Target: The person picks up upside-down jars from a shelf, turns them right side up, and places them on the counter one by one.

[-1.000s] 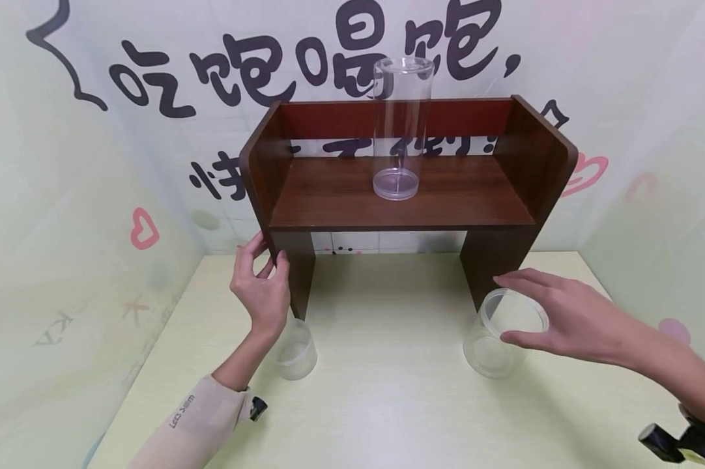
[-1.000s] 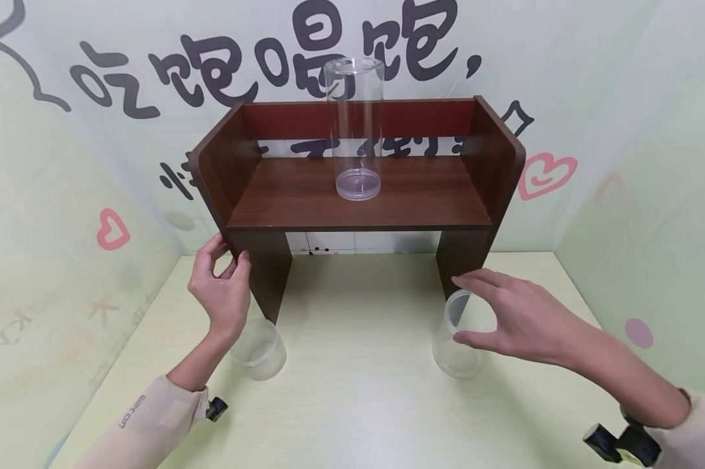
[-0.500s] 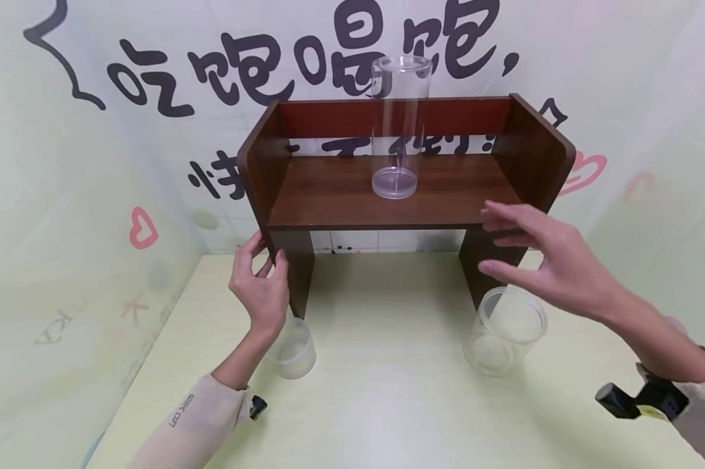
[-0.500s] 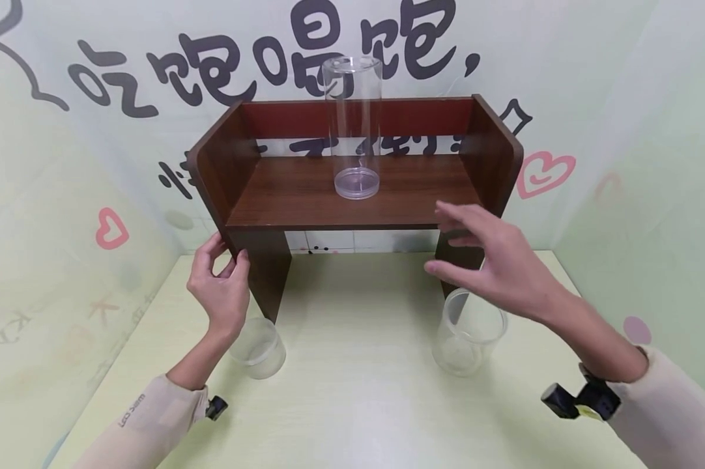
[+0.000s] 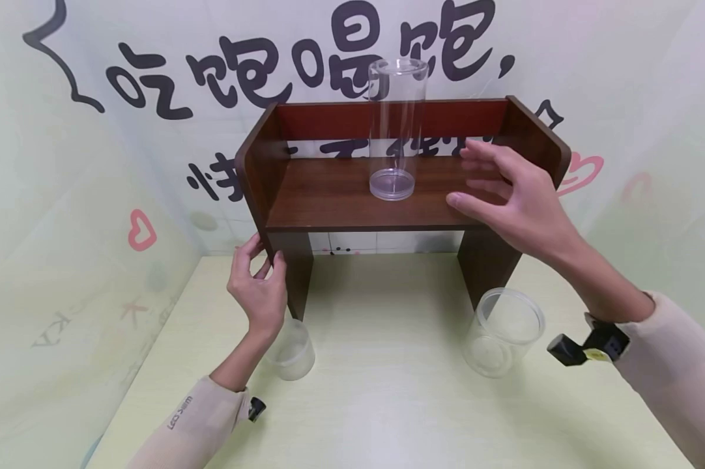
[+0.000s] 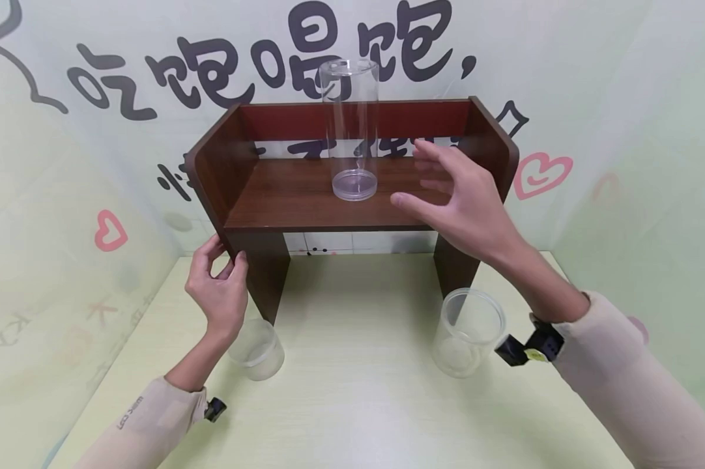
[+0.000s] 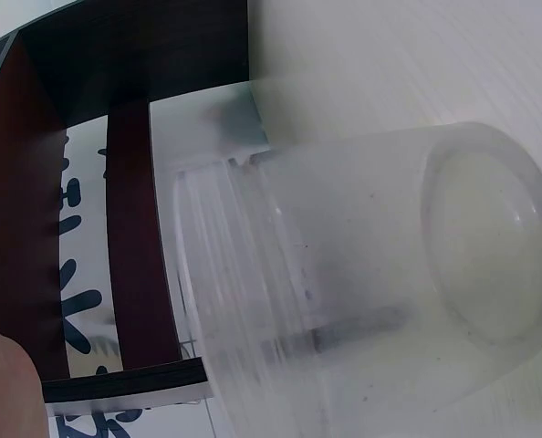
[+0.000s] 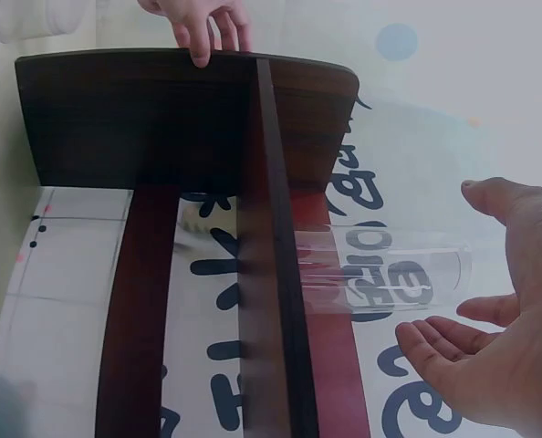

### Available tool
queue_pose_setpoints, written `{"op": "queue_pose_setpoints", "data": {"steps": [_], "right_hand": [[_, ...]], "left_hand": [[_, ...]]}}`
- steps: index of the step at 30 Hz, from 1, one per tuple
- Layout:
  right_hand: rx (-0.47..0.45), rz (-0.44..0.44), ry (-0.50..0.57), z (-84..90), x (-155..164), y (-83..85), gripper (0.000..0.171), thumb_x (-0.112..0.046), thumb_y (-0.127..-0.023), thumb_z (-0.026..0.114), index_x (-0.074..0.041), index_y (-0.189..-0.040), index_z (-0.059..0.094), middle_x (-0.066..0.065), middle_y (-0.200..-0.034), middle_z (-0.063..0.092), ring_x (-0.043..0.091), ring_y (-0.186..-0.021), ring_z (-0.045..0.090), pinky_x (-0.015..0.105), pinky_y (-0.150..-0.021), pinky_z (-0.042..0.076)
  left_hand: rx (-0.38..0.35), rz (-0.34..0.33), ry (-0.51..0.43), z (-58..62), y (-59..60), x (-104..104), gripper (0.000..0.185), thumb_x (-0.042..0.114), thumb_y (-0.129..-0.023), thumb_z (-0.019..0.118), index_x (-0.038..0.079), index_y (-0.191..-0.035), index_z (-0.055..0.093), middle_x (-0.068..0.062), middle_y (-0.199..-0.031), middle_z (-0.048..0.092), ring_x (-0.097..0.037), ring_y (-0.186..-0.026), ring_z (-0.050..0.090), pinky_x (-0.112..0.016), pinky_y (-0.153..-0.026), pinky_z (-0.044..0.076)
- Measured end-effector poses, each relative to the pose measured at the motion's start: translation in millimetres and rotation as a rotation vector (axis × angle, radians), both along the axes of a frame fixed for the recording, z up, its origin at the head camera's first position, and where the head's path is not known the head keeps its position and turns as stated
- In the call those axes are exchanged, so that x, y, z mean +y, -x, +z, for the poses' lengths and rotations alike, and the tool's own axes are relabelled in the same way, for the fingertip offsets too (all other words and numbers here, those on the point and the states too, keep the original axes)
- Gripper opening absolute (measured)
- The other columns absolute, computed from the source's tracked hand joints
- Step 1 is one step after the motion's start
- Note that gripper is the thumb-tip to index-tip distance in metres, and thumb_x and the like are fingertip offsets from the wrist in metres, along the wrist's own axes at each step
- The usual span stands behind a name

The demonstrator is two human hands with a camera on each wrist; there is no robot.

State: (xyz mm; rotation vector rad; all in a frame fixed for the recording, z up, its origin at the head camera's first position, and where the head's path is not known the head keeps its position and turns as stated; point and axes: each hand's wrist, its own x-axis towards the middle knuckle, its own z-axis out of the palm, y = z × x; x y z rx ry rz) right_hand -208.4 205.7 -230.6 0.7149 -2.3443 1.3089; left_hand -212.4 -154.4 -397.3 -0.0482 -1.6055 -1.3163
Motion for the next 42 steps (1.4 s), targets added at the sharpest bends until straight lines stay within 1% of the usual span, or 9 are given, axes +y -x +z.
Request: {"op": "queue_pose_setpoints", "data": {"steps": [3,8,11,14,18,22,30,35,42], "right_hand": [[-0.009,-0.011,0.013,5.6,-7.5,8.4,0.072,-0.016,-0.091,0.085,-0.012,-0.155,0.054,0.011,-0.145,0.062,0.026,-0.125,0.066,0.021,-0.105,0.054],[-0.014,-0.034,0.018,13.4,-18.7,20.4,0.073,-0.020,-0.091,0.085,-0.012,-0.156,0.052,0.013,-0.149,0.060,0.032,-0.130,0.065,0.030,-0.105,0.056],[-0.012,-0.054,0.022,19.3,-25.6,27.6,0.074,-0.023,-0.092,0.084,-0.011,-0.157,0.051,0.013,-0.150,0.059,0.031,-0.133,0.062,0.035,-0.107,0.055],[-0.005,-0.061,0.040,25.3,-32.2,35.5,0.075,-0.024,-0.093,0.083,-0.010,-0.158,0.049,0.014,-0.151,0.059,0.029,-0.136,0.059,0.036,-0.110,0.053],[-0.003,-0.071,0.065,33.5,-40.0,44.6,0.077,-0.027,-0.093,0.082,-0.010,-0.160,0.046,0.014,-0.152,0.058,0.028,-0.138,0.059,0.035,-0.114,0.051],[-0.017,-0.101,0.077,41.2,-47.0,52.8,0.079,-0.031,-0.093,0.081,-0.012,-0.161,0.044,0.014,-0.156,0.055,0.028,-0.139,0.059,0.033,-0.115,0.049],[-0.045,-0.128,0.114,51.5,-57.7,67.6,0.083,-0.033,-0.092,0.082,-0.013,-0.162,0.042,0.012,-0.158,0.054,0.025,-0.138,0.061,0.031,-0.114,0.050],[-0.028,-0.135,0.106,54.9,-66.4,75.2,0.084,-0.034,-0.093,0.082,-0.010,-0.162,0.042,0.012,-0.156,0.055,0.025,-0.138,0.061,0.029,-0.113,0.050],[-0.046,-0.145,0.116,57.8,-76.9,84.0,0.087,-0.038,-0.091,0.082,-0.010,-0.162,0.041,0.011,-0.155,0.057,0.019,-0.138,0.059,0.027,-0.112,0.051]], "left_hand": [[-0.001,0.000,-0.004,-1.1,0.0,-0.1,0.040,-0.010,-0.087,0.077,0.003,-0.125,0.076,-0.011,-0.118,0.074,-0.013,-0.109,0.070,-0.022,-0.085,0.062],[-0.001,-0.006,0.000,-1.8,-0.6,-0.3,0.039,-0.009,-0.088,0.077,0.003,-0.125,0.076,-0.011,-0.119,0.074,-0.013,-0.110,0.070,-0.022,-0.086,0.062],[0.002,-0.006,0.001,-1.8,-0.2,-0.3,0.039,-0.009,-0.088,0.077,0.003,-0.125,0.076,-0.010,-0.119,0.074,-0.013,-0.110,0.070,-0.023,-0.086,0.062],[0.006,-0.009,-0.003,-1.8,0.2,-0.4,0.039,-0.010,-0.088,0.077,0.003,-0.125,0.076,-0.010,-0.119,0.075,-0.013,-0.110,0.070,-0.023,-0.087,0.062],[0.012,-0.017,-0.006,-2.4,0.4,-0.8,0.038,-0.010,-0.088,0.076,0.003,-0.124,0.076,-0.011,-0.118,0.074,-0.017,-0.110,0.071,-0.024,-0.088,0.062],[0.014,-0.023,-0.006,-3.0,0.5,-1.3,0.038,-0.010,-0.089,0.076,0.003,-0.125,0.076,-0.012,-0.118,0.074,-0.023,-0.111,0.072,-0.024,-0.088,0.061],[0.009,-0.025,-0.009,-2.2,0.8,-1.3,0.038,-0.010,-0.089,0.076,0.003,-0.125,0.076,-0.013,-0.119,0.073,-0.020,-0.111,0.071,-0.024,-0.088,0.061],[0.009,-0.019,-0.010,-1.0,1.1,-0.7,0.039,-0.011,-0.088,0.076,0.001,-0.125,0.075,-0.015,-0.118,0.073,-0.024,-0.111,0.071,-0.024,-0.089,0.061],[0.005,-0.014,-0.016,-0.8,1.3,-0.3,0.039,-0.011,-0.088,0.076,0.000,-0.125,0.075,-0.015,-0.119,0.073,-0.025,-0.111,0.071,-0.025,-0.089,0.061]]}}
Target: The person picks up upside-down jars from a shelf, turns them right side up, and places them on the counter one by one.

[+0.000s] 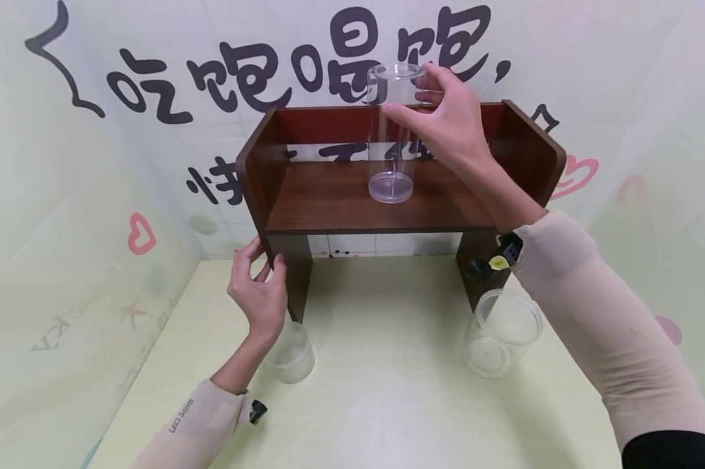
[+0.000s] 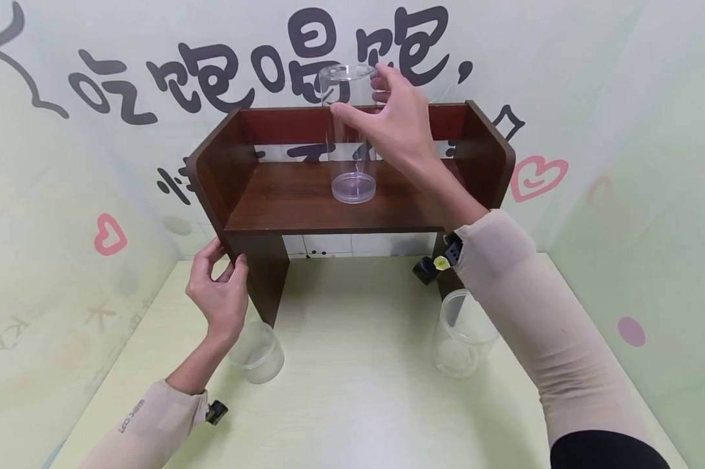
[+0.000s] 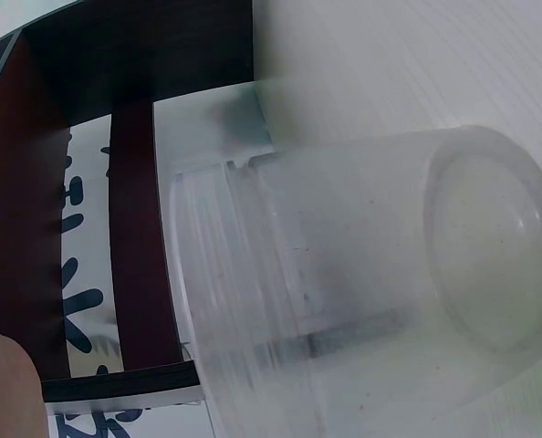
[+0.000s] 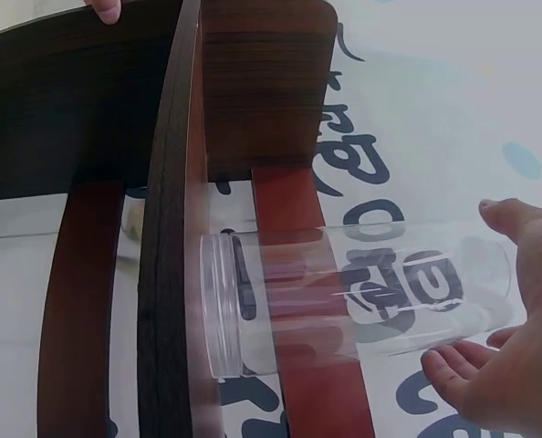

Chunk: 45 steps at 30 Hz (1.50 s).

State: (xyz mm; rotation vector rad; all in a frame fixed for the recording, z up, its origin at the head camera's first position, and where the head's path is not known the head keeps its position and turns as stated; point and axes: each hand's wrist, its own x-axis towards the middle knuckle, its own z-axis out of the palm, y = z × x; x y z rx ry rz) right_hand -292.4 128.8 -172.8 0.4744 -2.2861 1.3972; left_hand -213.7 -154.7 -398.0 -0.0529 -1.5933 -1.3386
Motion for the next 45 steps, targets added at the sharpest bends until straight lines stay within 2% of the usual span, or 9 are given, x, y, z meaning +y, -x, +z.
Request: {"op": "queue_pose_setpoints", "data": {"steps": [4,9,13,22,34,45], "right_hand": [[-0.020,0.000,0.008,0.7,-4.9,5.1,0.084,-0.039,-0.091,0.082,-0.011,-0.160,0.044,0.012,-0.152,0.059,0.019,-0.136,0.061,0.029,-0.111,0.052],[-0.023,-0.007,0.040,0.3,-7.6,8.3,0.077,-0.037,-0.091,0.083,-0.011,-0.155,0.050,0.014,-0.144,0.062,0.020,-0.131,0.064,0.028,-0.109,0.054],[-0.017,-0.016,0.063,-0.3,-6.7,6.5,0.076,-0.036,-0.090,0.084,-0.011,-0.154,0.052,0.015,-0.141,0.064,0.021,-0.127,0.066,0.028,-0.108,0.054],[-0.004,-0.033,0.101,-2.0,6.1,-2.2,0.073,-0.034,-0.089,0.085,-0.011,-0.151,0.054,0.015,-0.138,0.066,0.021,-0.123,0.067,0.027,-0.107,0.054],[0.016,0.021,0.156,-2.5,24.4,-25.2,0.067,-0.028,-0.090,0.086,-0.011,-0.148,0.057,0.012,-0.131,0.069,0.019,-0.118,0.068,0.027,-0.106,0.055],[0.090,0.061,0.239,-5.5,39.9,-54.2,0.059,-0.022,-0.088,0.086,-0.010,-0.141,0.062,0.011,-0.124,0.074,0.018,-0.113,0.070,0.026,-0.106,0.054]], "left_hand": [[0.006,0.005,0.004,0.1,-0.2,-0.1,0.039,-0.010,-0.088,0.077,0.001,-0.125,0.075,-0.015,-0.118,0.073,-0.025,-0.111,0.071,-0.024,-0.088,0.061],[0.015,0.007,0.009,-0.6,0.1,0.0,0.039,-0.009,-0.088,0.077,0.003,-0.125,0.075,-0.013,-0.117,0.073,-0.016,-0.110,0.071,-0.024,-0.087,0.062],[0.015,-0.001,0.006,-0.9,-0.5,-0.1,0.038,-0.009,-0.089,0.077,0.003,-0.125,0.075,-0.011,-0.117,0.073,-0.012,-0.110,0.070,-0.024,-0.087,0.062],[0.005,0.006,0.015,-0.8,0.4,0.6,0.038,-0.008,-0.089,0.077,0.003,-0.124,0.076,-0.013,-0.115,0.073,-0.010,-0.104,0.068,-0.023,-0.087,0.061],[0.001,0.016,0.010,-0.6,-0.4,0.9,0.038,-0.009,-0.088,0.077,0.004,-0.124,0.076,-0.011,-0.115,0.074,-0.010,-0.104,0.069,-0.021,-0.086,0.061],[0.012,0.026,0.014,-1.5,0.4,1.5,0.038,-0.009,-0.088,0.076,0.004,-0.124,0.076,-0.012,-0.115,0.074,-0.010,-0.103,0.069,-0.021,-0.085,0.062]]}}
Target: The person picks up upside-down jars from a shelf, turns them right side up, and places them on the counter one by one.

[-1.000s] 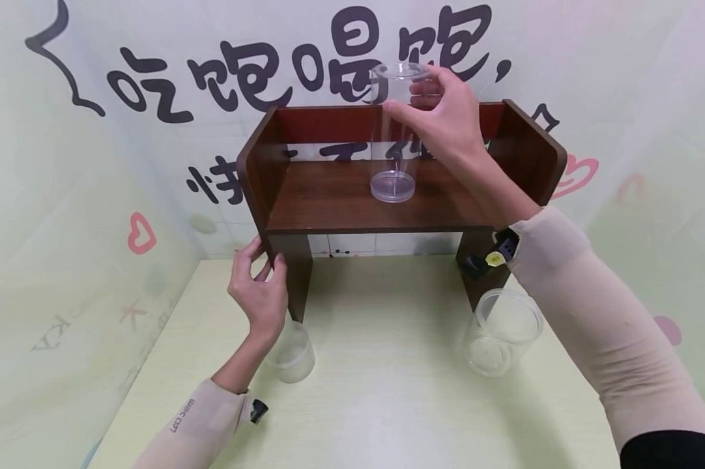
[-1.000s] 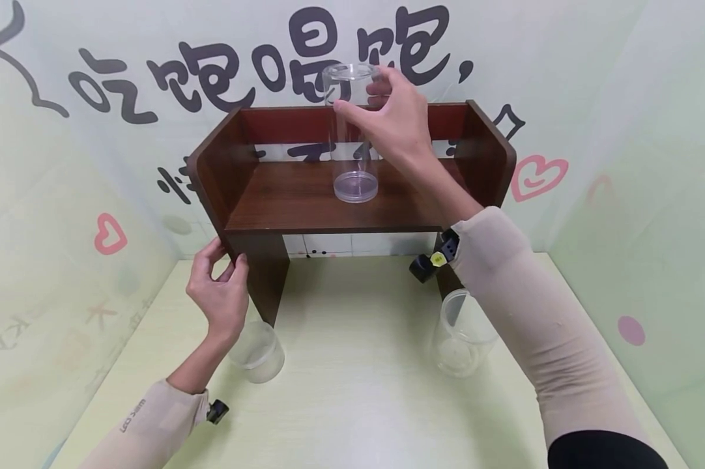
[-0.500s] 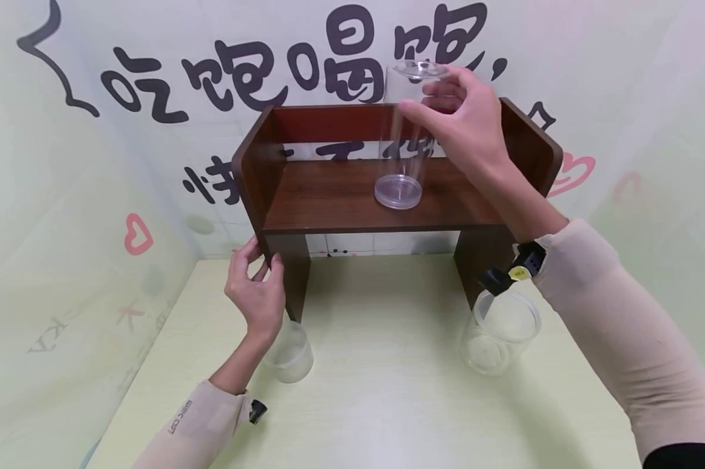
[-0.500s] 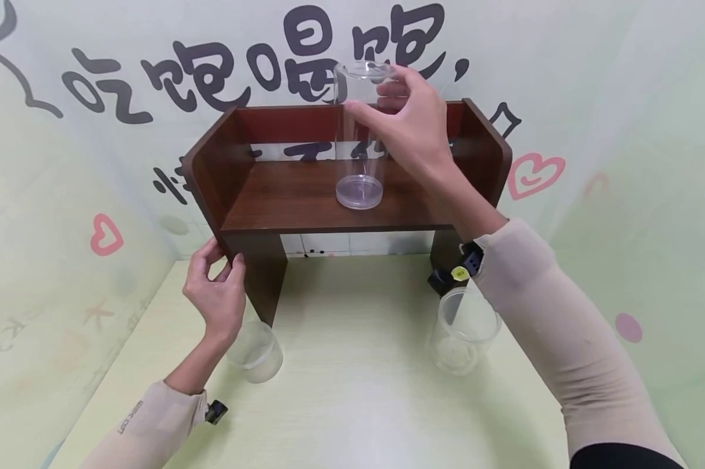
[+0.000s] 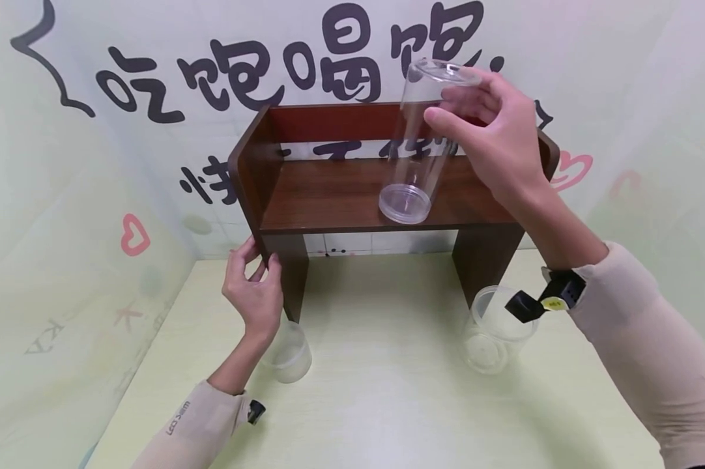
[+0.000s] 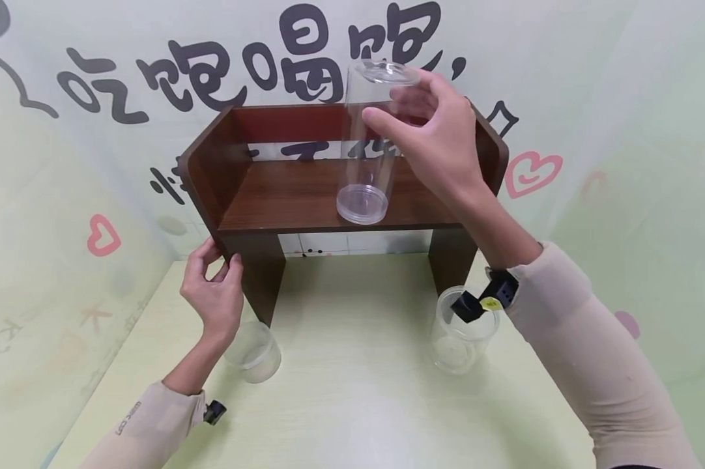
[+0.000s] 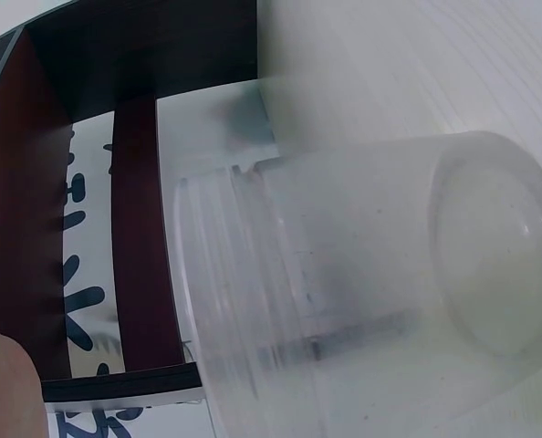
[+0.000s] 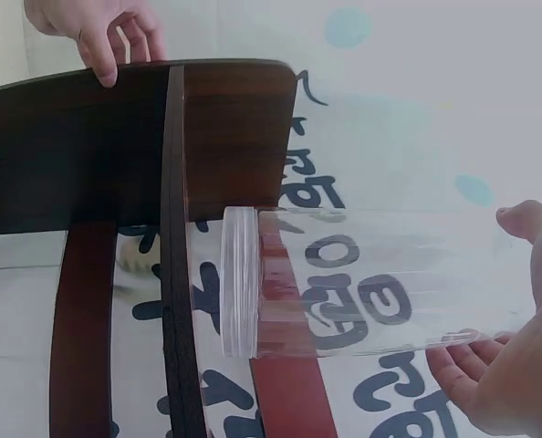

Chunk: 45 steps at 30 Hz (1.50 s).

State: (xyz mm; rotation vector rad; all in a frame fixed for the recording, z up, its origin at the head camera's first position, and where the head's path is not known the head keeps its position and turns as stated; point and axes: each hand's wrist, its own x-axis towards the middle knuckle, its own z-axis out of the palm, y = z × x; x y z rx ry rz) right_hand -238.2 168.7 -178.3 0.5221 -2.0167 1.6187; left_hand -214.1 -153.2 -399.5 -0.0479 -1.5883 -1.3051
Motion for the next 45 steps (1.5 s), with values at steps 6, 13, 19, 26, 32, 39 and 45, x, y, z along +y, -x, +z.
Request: {"op": "queue_pose_setpoints", "data": {"steps": [6,13,19,26,32,39,45], "right_hand": [[0.021,0.018,0.044,-0.5,4.6,-15.5,0.056,-0.017,-0.086,0.087,-0.010,-0.138,0.065,0.011,-0.120,0.075,0.017,-0.108,0.073,0.022,-0.097,0.057],[0.035,0.078,0.106,-5.7,10.0,-33.8,0.051,-0.011,-0.085,0.086,-0.007,-0.132,0.068,0.012,-0.117,0.076,0.021,-0.107,0.073,0.021,-0.093,0.059],[0.039,0.137,0.174,-17.8,13.6,-46.6,0.048,-0.007,-0.085,0.084,-0.004,-0.130,0.069,0.014,-0.115,0.075,0.023,-0.107,0.073,0.021,-0.092,0.060],[0.065,0.166,0.221,-35.3,16.2,-59.2,0.042,-0.004,-0.088,0.079,-0.005,-0.128,0.070,0.017,-0.118,0.076,0.025,-0.106,0.074,0.022,-0.089,0.061],[0.055,0.206,0.306,-47.9,18.8,-68.9,0.044,0.002,-0.088,0.076,-0.002,-0.131,0.067,0.021,-0.121,0.075,0.026,-0.105,0.075,0.026,-0.083,0.064],[0.078,0.238,0.397,-73.8,20.0,-76.5,0.046,0.009,-0.090,0.068,0.004,-0.135,0.063,0.025,-0.123,0.073,0.030,-0.107,0.075,0.035,-0.094,0.063],[0.054,0.241,0.469,-97.1,19.8,-80.4,0.047,0.012,-0.090,0.065,0.006,-0.136,0.061,0.026,-0.126,0.071,0.032,-0.112,0.073,0.041,-0.096,0.062]], "left_hand": [[0.002,0.005,-0.004,0.6,-0.4,-0.3,0.039,-0.010,-0.088,0.076,0.003,-0.124,0.076,-0.013,-0.114,0.073,-0.009,-0.103,0.069,-0.020,-0.085,0.062],[-0.006,0.002,-0.004,1.3,-0.9,0.2,0.039,-0.010,-0.088,0.076,0.002,-0.125,0.076,-0.014,-0.115,0.073,-0.008,-0.103,0.068,-0.020,-0.086,0.061],[-0.006,-0.007,-0.002,1.4,-0.6,-0.4,0.039,-0.009,-0.088,0.077,0.003,-0.125,0.076,-0.013,-0.115,0.073,-0.008,-0.104,0.069,-0.021,-0.086,0.061],[0.005,-0.007,-0.006,-0.9,0.2,-0.7,0.038,-0.008,-0.088,0.077,0.004,-0.124,0.076,-0.012,-0.115,0.074,-0.009,-0.104,0.069,-0.021,-0.086,0.061],[-0.011,-0.008,-0.025,0.1,0.0,-0.2,0.038,-0.008,-0.088,0.077,0.003,-0.125,0.076,-0.014,-0.117,0.074,-0.010,-0.105,0.069,-0.023,-0.088,0.062],[-0.041,-0.033,-0.058,0.0,-1.9,-2.3,0.038,-0.007,-0.089,0.078,0.003,-0.126,0.076,-0.014,-0.119,0.074,-0.014,-0.108,0.070,-0.025,-0.089,0.062],[-0.070,-0.098,-0.108,1.2,-5.0,-1.7,0.044,-0.007,-0.087,0.080,0.004,-0.129,0.075,-0.011,-0.122,0.073,-0.017,-0.114,0.070,-0.027,-0.094,0.061]]}}
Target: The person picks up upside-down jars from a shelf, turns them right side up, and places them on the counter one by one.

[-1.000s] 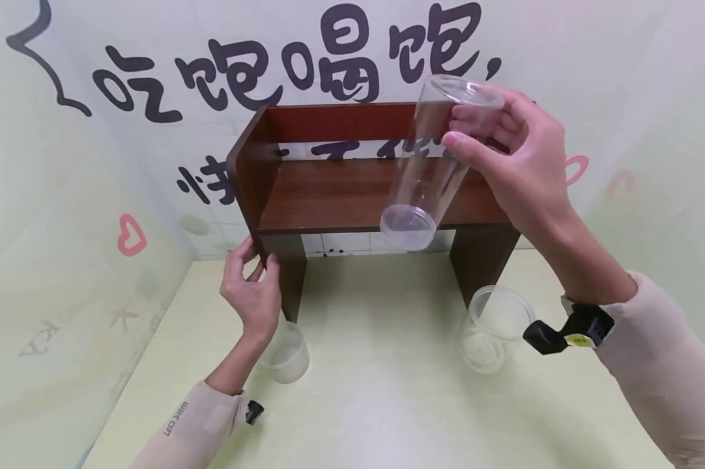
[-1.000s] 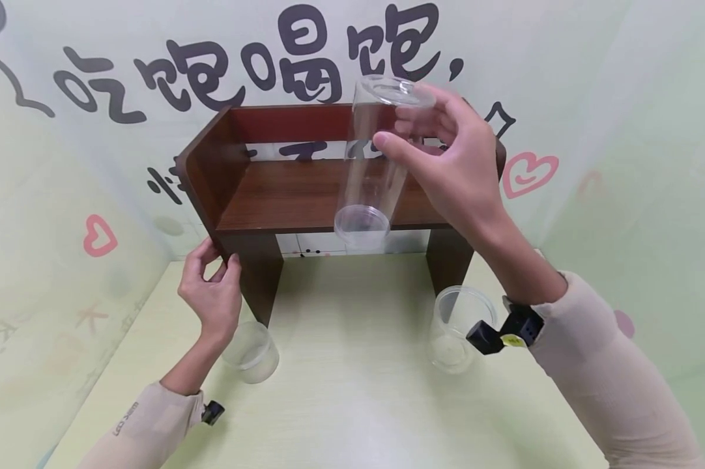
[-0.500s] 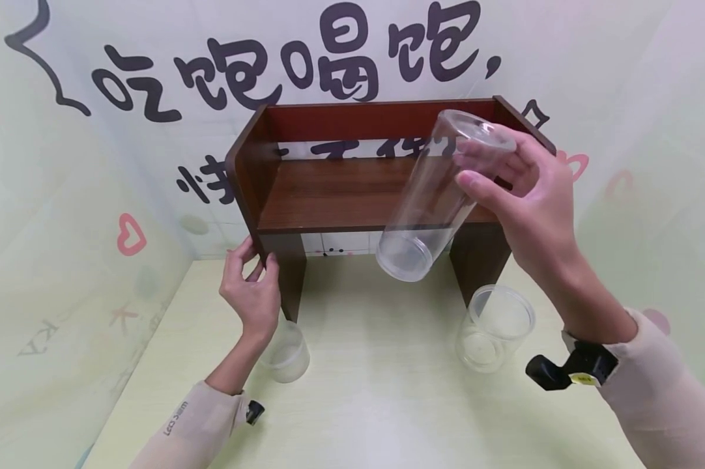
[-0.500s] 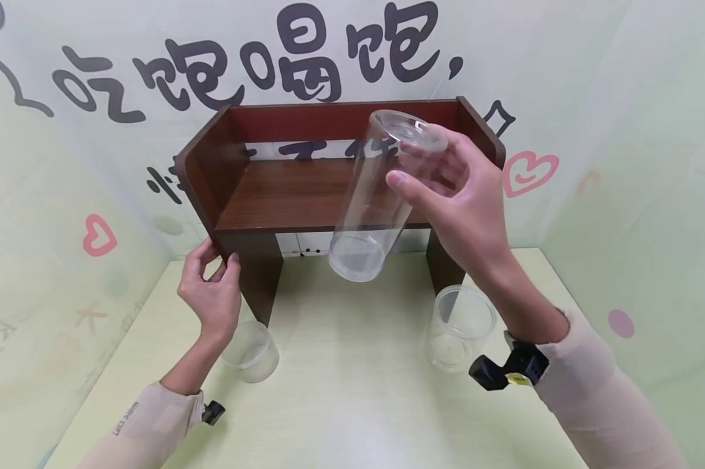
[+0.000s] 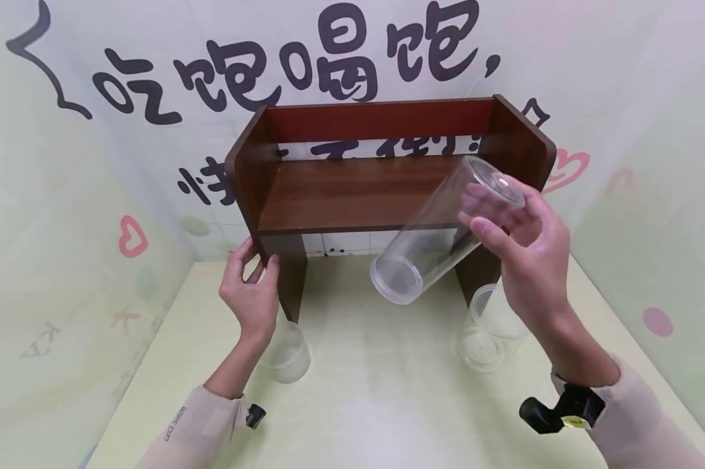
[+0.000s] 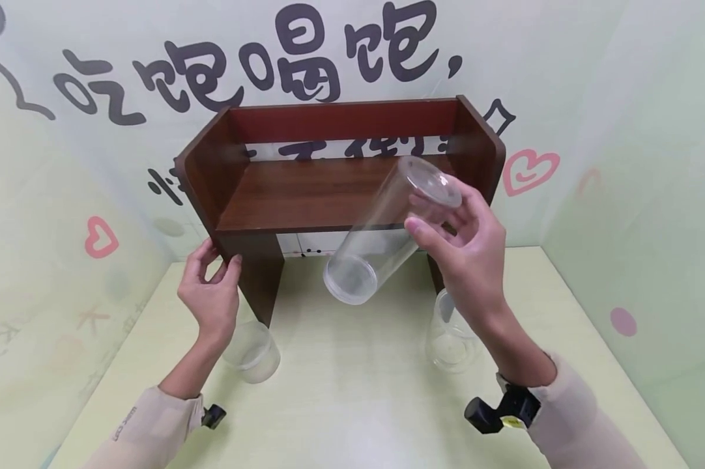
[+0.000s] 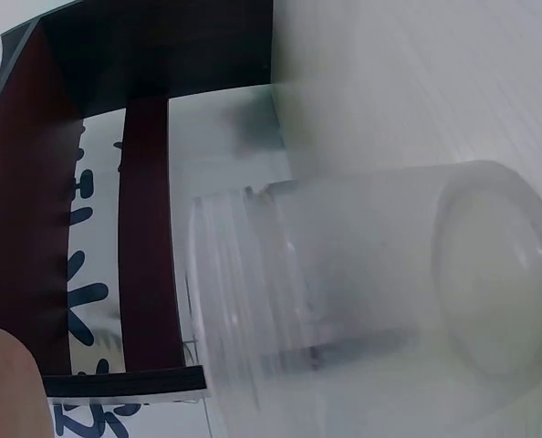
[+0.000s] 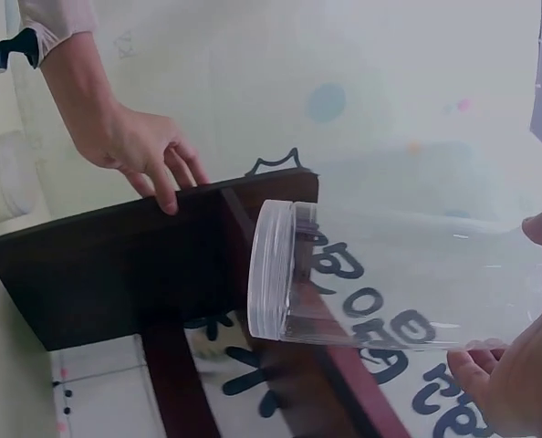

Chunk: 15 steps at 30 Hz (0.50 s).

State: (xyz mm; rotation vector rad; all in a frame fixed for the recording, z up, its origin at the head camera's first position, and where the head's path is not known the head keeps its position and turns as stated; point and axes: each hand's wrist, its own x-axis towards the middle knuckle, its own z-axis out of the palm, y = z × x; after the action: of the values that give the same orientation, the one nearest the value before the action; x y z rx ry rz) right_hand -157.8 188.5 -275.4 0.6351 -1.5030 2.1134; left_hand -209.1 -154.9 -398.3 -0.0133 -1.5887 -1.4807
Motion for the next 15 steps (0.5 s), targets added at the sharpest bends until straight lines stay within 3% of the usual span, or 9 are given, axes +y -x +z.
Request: {"op": "queue_pose_setpoints", "data": {"steps": [4,11,13,15], "right_hand": [[-0.021,0.024,0.069,-15.4,-1.4,-1.9,0.046,0.014,-0.091,0.062,0.007,-0.136,0.058,0.026,-0.128,0.070,0.034,-0.117,0.071,0.043,-0.097,0.061],[-0.032,0.023,0.162,-35.5,-5.6,-6.8,0.049,0.015,-0.091,0.059,0.007,-0.139,0.056,0.027,-0.130,0.069,0.035,-0.120,0.070,0.044,-0.100,0.059],[-0.042,0.014,0.188,-40.4,-6.1,-8.4,0.050,0.015,-0.090,0.059,0.006,-0.139,0.056,0.027,-0.130,0.068,0.034,-0.120,0.070,0.044,-0.100,0.059],[-0.049,0.022,0.233,-45.6,-6.3,-9.3,0.051,0.014,-0.090,0.059,0.006,-0.140,0.055,0.027,-0.130,0.068,0.035,-0.119,0.070,0.045,-0.100,0.059]], "left_hand": [[0.027,-0.026,-0.021,-1.0,-4.1,3.8,0.050,-0.009,-0.084,0.082,0.001,-0.132,0.072,-0.010,-0.127,0.071,-0.019,-0.122,0.066,-0.031,-0.102,0.059],[0.235,-0.001,0.067,-4.4,-23.1,20.6,0.049,-0.013,-0.083,0.080,-0.009,-0.130,0.066,-0.019,-0.131,0.065,-0.029,-0.127,0.061,-0.043,-0.114,0.051],[0.266,-0.041,0.112,-4.7,-29.1,27.5,0.049,-0.015,-0.083,0.078,-0.011,-0.129,0.065,-0.020,-0.129,0.066,-0.030,-0.125,0.063,-0.041,-0.112,0.053],[0.276,-0.131,0.149,-4.8,-34.1,34.5,0.050,-0.017,-0.082,0.077,-0.012,-0.130,0.064,-0.021,-0.128,0.066,-0.033,-0.122,0.064,-0.040,-0.111,0.054]]}}
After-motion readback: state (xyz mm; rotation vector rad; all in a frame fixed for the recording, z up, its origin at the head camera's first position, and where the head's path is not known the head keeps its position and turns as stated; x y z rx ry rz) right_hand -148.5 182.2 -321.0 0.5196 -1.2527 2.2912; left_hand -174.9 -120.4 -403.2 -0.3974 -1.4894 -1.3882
